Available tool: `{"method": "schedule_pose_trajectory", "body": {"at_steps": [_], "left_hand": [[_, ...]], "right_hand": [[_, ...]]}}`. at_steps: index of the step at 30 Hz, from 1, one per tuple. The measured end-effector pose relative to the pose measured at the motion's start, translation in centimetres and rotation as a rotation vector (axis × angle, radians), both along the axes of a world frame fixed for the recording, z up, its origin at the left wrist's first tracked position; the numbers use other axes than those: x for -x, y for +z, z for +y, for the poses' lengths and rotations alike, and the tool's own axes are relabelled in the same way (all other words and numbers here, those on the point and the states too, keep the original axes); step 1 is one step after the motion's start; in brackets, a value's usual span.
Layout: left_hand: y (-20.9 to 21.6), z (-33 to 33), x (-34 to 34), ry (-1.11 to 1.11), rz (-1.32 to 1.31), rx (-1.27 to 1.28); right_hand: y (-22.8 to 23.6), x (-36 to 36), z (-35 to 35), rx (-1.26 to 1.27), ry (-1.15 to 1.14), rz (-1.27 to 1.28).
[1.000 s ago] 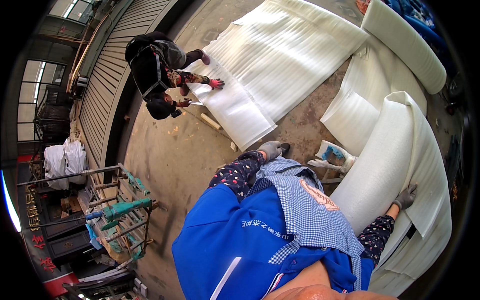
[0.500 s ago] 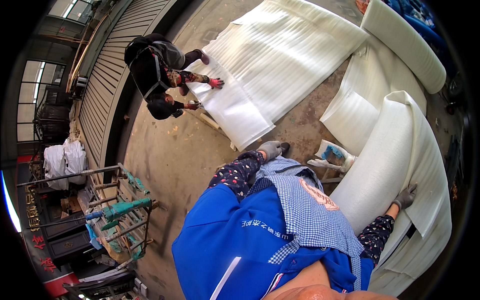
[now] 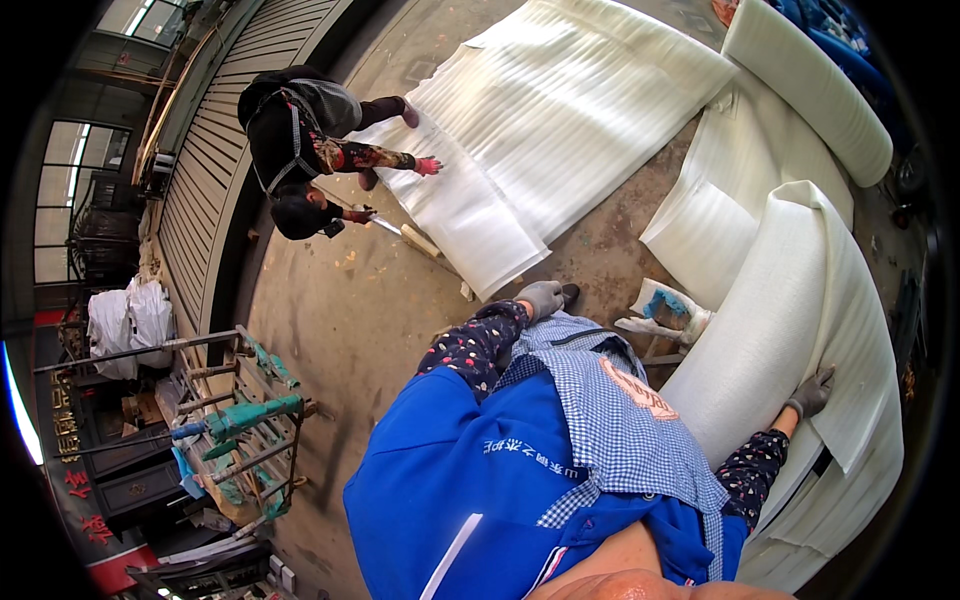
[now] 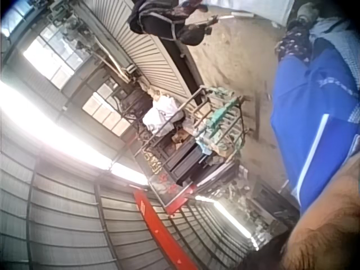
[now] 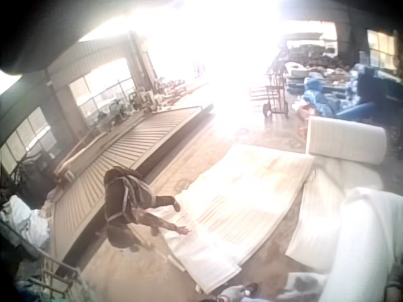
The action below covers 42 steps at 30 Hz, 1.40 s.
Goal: The person handles large white foam sheets, smoothing them and aligning them with other foam pieces. They use yellow tape to secure the foam layers together, working in a collaborative setting with another person cutting foam nearby.
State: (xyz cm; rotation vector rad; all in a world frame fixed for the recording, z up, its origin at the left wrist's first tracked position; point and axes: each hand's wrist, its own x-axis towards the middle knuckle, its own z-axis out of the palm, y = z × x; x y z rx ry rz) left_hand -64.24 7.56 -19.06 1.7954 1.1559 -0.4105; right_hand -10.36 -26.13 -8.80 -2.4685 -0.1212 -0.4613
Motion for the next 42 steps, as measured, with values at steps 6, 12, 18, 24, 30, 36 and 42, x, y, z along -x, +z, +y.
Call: {"method": "schedule_pose_trajectory", "body": {"at_steps": [6, 12, 18, 24, 30, 36, 42], "left_hand": [[-0.1, 0.1, -0.1, -0.019, 0.009, 0.004], [0.2, 0.1, 0.1, -0.016, 0.01, -0.005], [-0.3, 0.1, 0.1, -0.015, 0.003, -0.006], [-1.0, 0.1, 0.5, -0.008, -0.004, -0.008], [-0.1, 0.3, 0.3, -0.013, 0.001, 0.005], [-0.5, 0.3, 0.2, -0.013, 0.005, 0.003], [-0.7, 0.3, 0.1, -0.003, -0.006, -0.002]], "right_hand": [[-0.4, -0.3, -0.5, 0.022, -0.008, -0.013], [0.1, 0.0, -0.1, 0.04, -0.006, 0.006], [-0.7, -1.0, -1.0, 0.05, 0.021, -0.046], [-0.5, -0.7, -0.6, 0.032, 0.018, -0.018], [-0.2, -0.5, -0.5, 0.012, 0.007, 0.016], [0.5, 0.2, 0.0, -0.012, 0.009, 0.032], [0.9, 0.7, 0.3, 0.025, -0.006, 0.014]]}}
